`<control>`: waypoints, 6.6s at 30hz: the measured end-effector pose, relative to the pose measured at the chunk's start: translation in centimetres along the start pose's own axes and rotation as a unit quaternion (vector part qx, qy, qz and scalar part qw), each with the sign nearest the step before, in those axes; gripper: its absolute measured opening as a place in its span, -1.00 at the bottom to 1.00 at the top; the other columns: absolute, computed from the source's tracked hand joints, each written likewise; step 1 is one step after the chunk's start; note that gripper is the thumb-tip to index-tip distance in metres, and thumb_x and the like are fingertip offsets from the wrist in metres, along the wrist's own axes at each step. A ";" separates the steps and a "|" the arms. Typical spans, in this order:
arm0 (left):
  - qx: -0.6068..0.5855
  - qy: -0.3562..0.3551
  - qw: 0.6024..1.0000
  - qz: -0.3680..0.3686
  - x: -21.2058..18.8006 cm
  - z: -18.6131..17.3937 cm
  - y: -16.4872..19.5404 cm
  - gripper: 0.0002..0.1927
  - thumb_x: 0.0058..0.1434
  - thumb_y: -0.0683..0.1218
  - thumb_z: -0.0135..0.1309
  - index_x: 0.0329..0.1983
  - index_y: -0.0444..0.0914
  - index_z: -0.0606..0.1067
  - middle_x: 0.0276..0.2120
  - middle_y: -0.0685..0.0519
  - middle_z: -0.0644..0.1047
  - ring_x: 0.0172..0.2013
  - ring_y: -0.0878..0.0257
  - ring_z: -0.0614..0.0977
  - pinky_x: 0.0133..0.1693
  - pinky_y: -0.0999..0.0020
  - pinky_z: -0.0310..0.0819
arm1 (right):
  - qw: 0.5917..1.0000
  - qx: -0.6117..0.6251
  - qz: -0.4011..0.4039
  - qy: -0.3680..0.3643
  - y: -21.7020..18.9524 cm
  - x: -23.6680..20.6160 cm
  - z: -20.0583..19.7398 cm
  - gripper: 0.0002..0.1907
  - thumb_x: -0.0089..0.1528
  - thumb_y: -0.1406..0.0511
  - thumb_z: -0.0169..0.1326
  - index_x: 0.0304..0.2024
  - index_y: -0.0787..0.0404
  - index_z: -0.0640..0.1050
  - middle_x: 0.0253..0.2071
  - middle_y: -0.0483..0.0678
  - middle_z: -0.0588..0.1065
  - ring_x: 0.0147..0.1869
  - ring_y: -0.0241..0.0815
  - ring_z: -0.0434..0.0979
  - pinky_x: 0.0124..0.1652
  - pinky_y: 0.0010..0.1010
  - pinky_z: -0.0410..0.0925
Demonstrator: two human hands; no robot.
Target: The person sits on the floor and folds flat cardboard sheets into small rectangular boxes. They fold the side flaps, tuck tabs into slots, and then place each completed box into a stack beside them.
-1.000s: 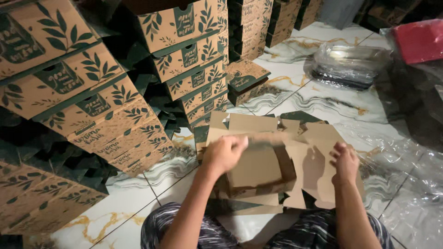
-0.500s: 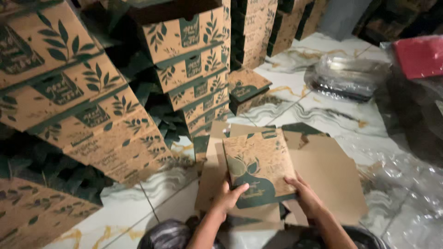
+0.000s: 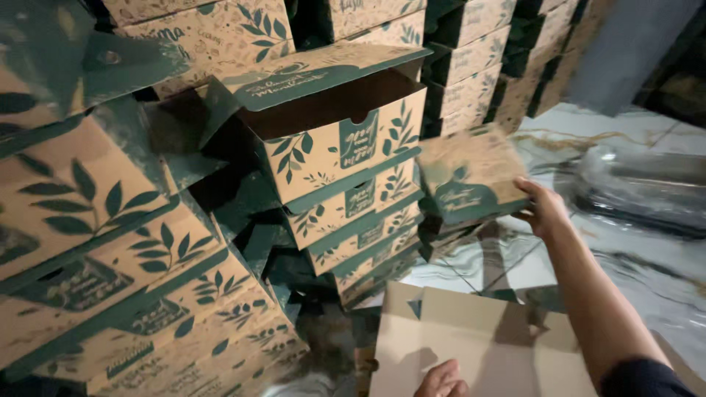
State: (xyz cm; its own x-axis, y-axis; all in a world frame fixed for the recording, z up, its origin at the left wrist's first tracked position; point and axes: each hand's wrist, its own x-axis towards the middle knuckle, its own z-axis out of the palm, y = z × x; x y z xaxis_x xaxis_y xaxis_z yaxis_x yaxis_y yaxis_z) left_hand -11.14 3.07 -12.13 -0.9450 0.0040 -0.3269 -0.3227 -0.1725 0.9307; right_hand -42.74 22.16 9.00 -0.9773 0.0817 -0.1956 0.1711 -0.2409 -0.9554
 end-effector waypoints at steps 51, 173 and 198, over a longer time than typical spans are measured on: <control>-0.327 0.033 0.940 0.093 -26.3 8.4 19.1 -0.70 0.38 -0.07 -0.04 0.01 -0.39 0.49 -0.11 -0.11 0.61 -0.20 0.08 0.70 -0.11 0.13 0.68 | 0.526 -0.609 -0.589 -0.079 -7.4 -49.8 -9.2 -0.55 0.07 0.28 0.12 0.01 0.31 0.56 0.17 0.13 0.49 0.24 0.11 0.52 0.19 0.12 0.31; 0.127 0.220 0.918 0.304 -22.3 11.1 16.2 -0.66 0.34 -0.11 0.07 0.16 -0.28 0.50 0.02 -0.05 0.61 -0.04 0.25 0.63 0.00 0.36 0.48 | 0.649 -0.441 -0.618 -0.057 -8.1 -53.7 -2.2 -0.71 0.18 0.42 0.16 -0.03 0.34 0.59 0.00 0.05 0.62 0.11 -0.08 0.65 0.42 0.03 0.10; 0.459 0.008 0.736 0.498 -15.7 13.2 22.3 -0.72 0.32 -0.14 -0.03 0.03 -0.31 0.56 -0.07 -0.24 0.61 -0.06 -0.21 0.62 0.05 -0.11 0.45 | 0.723 -0.541 -0.429 0.035 -2.5 -40.3 -8.8 -0.28 0.13 0.36 0.03 0.39 0.29 0.32 0.45 0.25 0.21 0.38 0.27 0.34 0.37 0.00 0.12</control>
State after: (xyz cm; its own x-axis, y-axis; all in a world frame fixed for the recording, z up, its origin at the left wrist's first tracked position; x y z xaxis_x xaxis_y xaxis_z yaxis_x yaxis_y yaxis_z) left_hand -4.16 12.13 15.89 -0.7389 0.3123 0.5970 0.6224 0.6558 0.4273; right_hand -2.65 27.95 17.38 -0.7791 -0.1905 0.5973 -0.4600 0.8210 -0.3381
